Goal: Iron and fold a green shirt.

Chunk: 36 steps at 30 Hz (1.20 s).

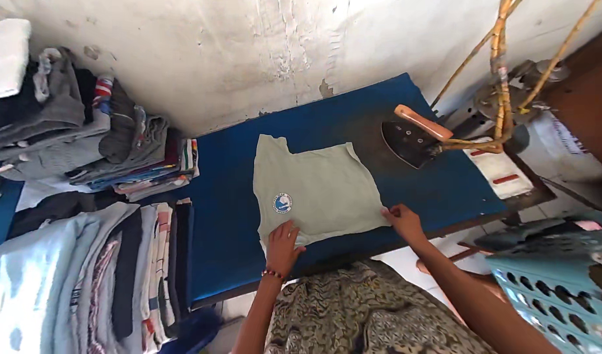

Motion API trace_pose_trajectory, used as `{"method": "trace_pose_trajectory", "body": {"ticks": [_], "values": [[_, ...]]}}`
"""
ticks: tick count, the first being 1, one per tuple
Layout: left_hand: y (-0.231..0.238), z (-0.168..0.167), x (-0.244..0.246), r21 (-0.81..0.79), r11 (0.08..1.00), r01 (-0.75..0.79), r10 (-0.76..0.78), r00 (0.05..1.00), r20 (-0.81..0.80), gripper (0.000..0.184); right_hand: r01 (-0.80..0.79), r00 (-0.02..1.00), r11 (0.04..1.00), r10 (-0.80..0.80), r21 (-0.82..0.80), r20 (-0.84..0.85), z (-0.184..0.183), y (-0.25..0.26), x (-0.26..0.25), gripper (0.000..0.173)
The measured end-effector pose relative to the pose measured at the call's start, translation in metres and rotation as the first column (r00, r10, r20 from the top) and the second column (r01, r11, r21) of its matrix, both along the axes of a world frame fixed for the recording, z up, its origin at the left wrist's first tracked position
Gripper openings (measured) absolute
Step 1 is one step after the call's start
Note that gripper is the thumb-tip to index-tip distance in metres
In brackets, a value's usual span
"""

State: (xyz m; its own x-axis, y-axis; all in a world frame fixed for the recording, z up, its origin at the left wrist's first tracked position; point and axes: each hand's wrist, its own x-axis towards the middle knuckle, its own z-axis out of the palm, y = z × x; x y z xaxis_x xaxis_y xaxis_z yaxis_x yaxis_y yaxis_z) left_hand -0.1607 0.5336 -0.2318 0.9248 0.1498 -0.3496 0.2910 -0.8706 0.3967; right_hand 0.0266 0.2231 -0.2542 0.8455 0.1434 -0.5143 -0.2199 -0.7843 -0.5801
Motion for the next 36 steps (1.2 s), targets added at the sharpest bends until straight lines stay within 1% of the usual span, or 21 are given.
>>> {"method": "trace_pose_trajectory", "body": {"ticks": [3, 6, 7, 8, 10, 11, 12, 14, 15, 16, 18, 20, 22, 25, 26, 27, 29, 30, 31, 33, 36], "values": [[-0.031, 0.005, -0.013, 0.082, 0.996, -0.039, 0.057, 0.971, -0.232, 0.037, -0.041, 0.998, 0.999, 0.039, -0.035, -0.049, -0.001, -0.002, -0.001, 0.046], [-0.047, 0.031, -0.043, -0.028, 0.959, -0.283, 0.239, 0.855, -0.46, 0.047, -0.053, 0.997, 0.999, 0.054, 0.011, -0.057, 0.004, -0.007, -0.003, 0.038], [-0.047, 0.033, -0.053, -0.03, 0.912, -0.409, 0.362, 0.838, -0.409, 0.049, -0.069, 0.997, 0.996, 0.071, 0.051, -0.034, 0.004, -0.01, -0.004, 0.036], [-0.046, 0.032, -0.059, -0.02, 0.839, -0.544, 0.52, 0.812, -0.265, 0.047, -0.1, 0.995, 0.99, 0.101, 0.102, -0.005, 0.004, -0.012, -0.003, 0.036], [-0.032, 0.022, -0.05, -0.024, 0.627, -0.778, 0.777, 0.628, -0.042, 0.046, -0.222, 0.974, 0.958, 0.225, 0.181, 0.007, 0.003, -0.013, 0.002, 0.038], [-0.021, 0.011, -0.042, -0.02, 0.543, -0.84, 0.839, 0.543, -0.024, 0.048, -0.314, 0.946, 0.929, 0.324, 0.194, -0.023, 0.004, -0.014, 0.006, 0.044], [-0.011, 0.0, -0.035, 0.007, 0.497, -0.868, 0.866, 0.495, -0.068, 0.052, -0.422, 0.897, 0.887, 0.438, 0.185, -0.056, 0.005, -0.015, 0.011, 0.048], [0.0, -0.009, -0.027, 0.005, 0.487, -0.874, 0.859, 0.478, -0.182, 0.053, -0.606, 0.779, 0.774, 0.624, 0.182, -0.06, 0.013, -0.021, 0.024, 0.038], [0.005, -0.003, -0.028, -0.076, 0.473, -0.878, 0.852, 0.478, -0.212, 0.047, -0.631, 0.762, 0.744, 0.648, 0.22, -0.007, 0.026, -0.025, 0.033, 0.03], [0.01, 0.009, -0.034, -0.207, 0.419, -0.884, 0.856, 0.461, -0.234, 0.042, -0.605, 0.786, 0.742, 0.614, 0.289, 0.069, 0.043, -0.029, 0.041, 0.025], [0.016, 0.045, -0.053, -0.474, 0.245, -0.846, 0.887, 0.393, -0.243, 0.034, -0.493, 0.869, 0.745, 0.442, 0.449, 0.222, 0.081, -0.037, 0.056, 0.018], [0.018, 0.094, -0.066, -0.687, 0.159, -0.709, 0.923, 0.353, -0.151, 0.025, -0.407, 0.911, 0.693, 0.256, 0.596, 0.324, 0.12, -0.033, 0.066, 0.011], [0.024, 0.143, -0.064, -0.833, 0.195, -0.517, 0.936, 0.353, 0.0, 0.022, -0.342, 0.935, 0.58, 0.136, 0.739, 0.327, 0.169, -0.015, 0.071, 0.021], [0.052, 0.199, -0.04, -0.9, 0.32, -0.295, 0.883, 0.437, 0.17, 0.032, -0.381, 0.924, 0.381, 0.187, 0.842, 0.334, 0.246, 0.025, 0.083, 0.061], [0.066, 0.211, -0.024, -0.888, 0.348, -0.3, 0.869, 0.46, 0.185, 0.037, -0.401, 0.916, 0.381, 0.191, 0.833, 0.353, 0.262, 0.044, 0.092, 0.071], [0.084, 0.217, -0.005, -0.872, 0.355, -0.338, 0.865, 0.471, 0.17, 0.04, -0.385, 0.923, 0.443, 0.175, 0.809, 0.344, 0.271, 0.063, 0.105, 0.073], [0.124, 0.215, 0.034, -0.831, 0.336, -0.444, 0.879, 0.465, 0.107, 0.041, -0.245, 0.966, 0.644, 0.1, 0.724, 0.238, 0.272, 0.103, 0.142, 0.067], [0.144, 0.211, 0.05, -0.831, 0.318, -0.457, 0.896, 0.432, 0.106, 0.039, -0.163, 0.981, 0.706, 0.044, 0.689, 0.187, 0.271, 0.119, 0.162, 0.066], [0.158, 0.215, 0.065, -0.845, 0.297, -0.444, 0.92, 0.37, 0.129, 0.038, -0.136, 0.98, 0.725, -0.003, 0.675, 0.2, 0.274, 0.131, 0.181, 0.068], [0.166, 0.242, 0.086, -0.874, 0.307, -0.377, 0.945, 0.232, 0.232, 0.042, -0.24, 0.936, 0.709, -0.013, 0.664, 0.352, 0.301, 0.142, 0.196, 0.062], [0.149, 0.274, 0.084, -0.878, 0.377, -0.295, 0.926, 0.125, 0.355, 0.042, -0.486, 0.78, 0.68, 0.055, 0.549, 0.623, 0.328, 0.134, 0.184, 0.033]]}}
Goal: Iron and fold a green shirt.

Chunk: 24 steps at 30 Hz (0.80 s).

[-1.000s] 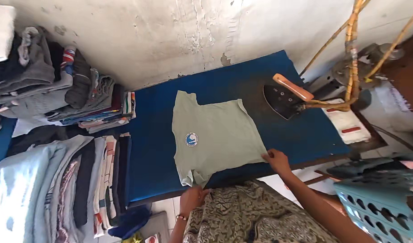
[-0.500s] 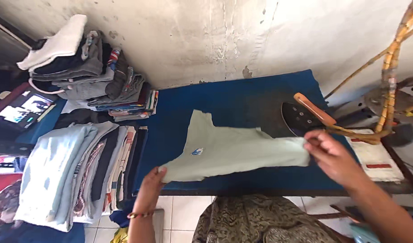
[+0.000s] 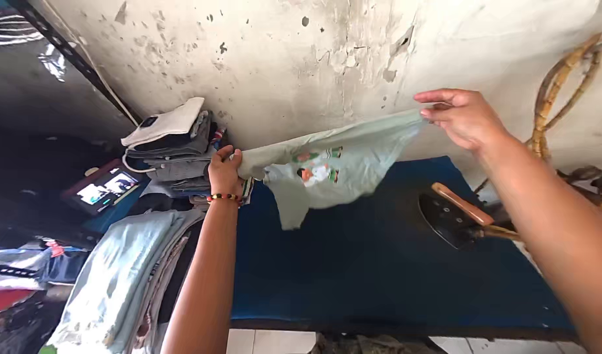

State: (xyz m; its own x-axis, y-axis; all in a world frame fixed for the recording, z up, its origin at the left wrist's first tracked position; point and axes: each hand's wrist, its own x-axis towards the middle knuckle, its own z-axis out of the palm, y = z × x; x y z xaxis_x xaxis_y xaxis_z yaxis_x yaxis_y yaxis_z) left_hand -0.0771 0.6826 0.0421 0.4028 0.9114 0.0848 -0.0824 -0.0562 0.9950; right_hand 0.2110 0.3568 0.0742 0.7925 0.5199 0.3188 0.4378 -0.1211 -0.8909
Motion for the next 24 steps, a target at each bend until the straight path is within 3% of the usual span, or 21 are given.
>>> {"method": "trace_pose_trajectory", "body": {"ticks": [4, 8, 12, 15, 18, 20, 22, 24], "values": [[-0.016, -0.032, -0.023, 0.095, 0.995, 0.041, -0.037, 0.998, -0.043, 0.038, 0.041, 0.956, 0.987, 0.006, -0.154, 0.292, -0.038, -0.023, -0.017, 0.02], [-0.041, -0.114, -0.046, 0.118, 0.986, 0.116, -0.088, 0.972, -0.22, 0.034, 0.153, 0.89, 0.964, -0.039, -0.217, 0.454, -0.136, -0.045, -0.047, 0.017], [-0.076, -0.195, -0.077, -0.001, 0.982, 0.189, -0.172, 0.895, -0.412, 0.031, 0.239, 0.92, 0.926, -0.12, -0.292, 0.372, -0.25, -0.077, -0.087, 0.015], [-0.102, -0.244, -0.108, -0.101, 0.972, 0.21, -0.23, 0.802, -0.551, 0.033, 0.202, 0.965, 0.891, -0.109, -0.406, 0.24, -0.303, -0.105, -0.123, 0.016], [-0.124, -0.282, -0.145, -0.182, 0.951, 0.249, -0.304, 0.657, -0.69, 0.037, 0.047, 0.997, 0.797, 0.003, -0.601, 0.082, -0.317, -0.127, -0.154, 0.016], [-0.132, -0.299, -0.156, -0.116, 0.961, 0.25, -0.242, 0.564, -0.79, 0.045, -0.093, 0.996, 0.643, 0.06, -0.76, -0.07, -0.317, -0.128, -0.156, 0.02], [-0.132, -0.302, -0.14, 0.083, 0.954, 0.287, -0.098, 0.561, -0.822, 0.05, -0.11, 0.994, 0.562, 0.067, -0.819, -0.088, -0.313, -0.107, -0.144, 0.023], [-0.13, -0.288, -0.094, 0.16, 0.902, 0.401, -0.113, 0.576, -0.81, 0.047, -0.112, 0.993, 0.513, 0.099, -0.851, -0.071, -0.298, -0.062, -0.12, 0.029]]}}
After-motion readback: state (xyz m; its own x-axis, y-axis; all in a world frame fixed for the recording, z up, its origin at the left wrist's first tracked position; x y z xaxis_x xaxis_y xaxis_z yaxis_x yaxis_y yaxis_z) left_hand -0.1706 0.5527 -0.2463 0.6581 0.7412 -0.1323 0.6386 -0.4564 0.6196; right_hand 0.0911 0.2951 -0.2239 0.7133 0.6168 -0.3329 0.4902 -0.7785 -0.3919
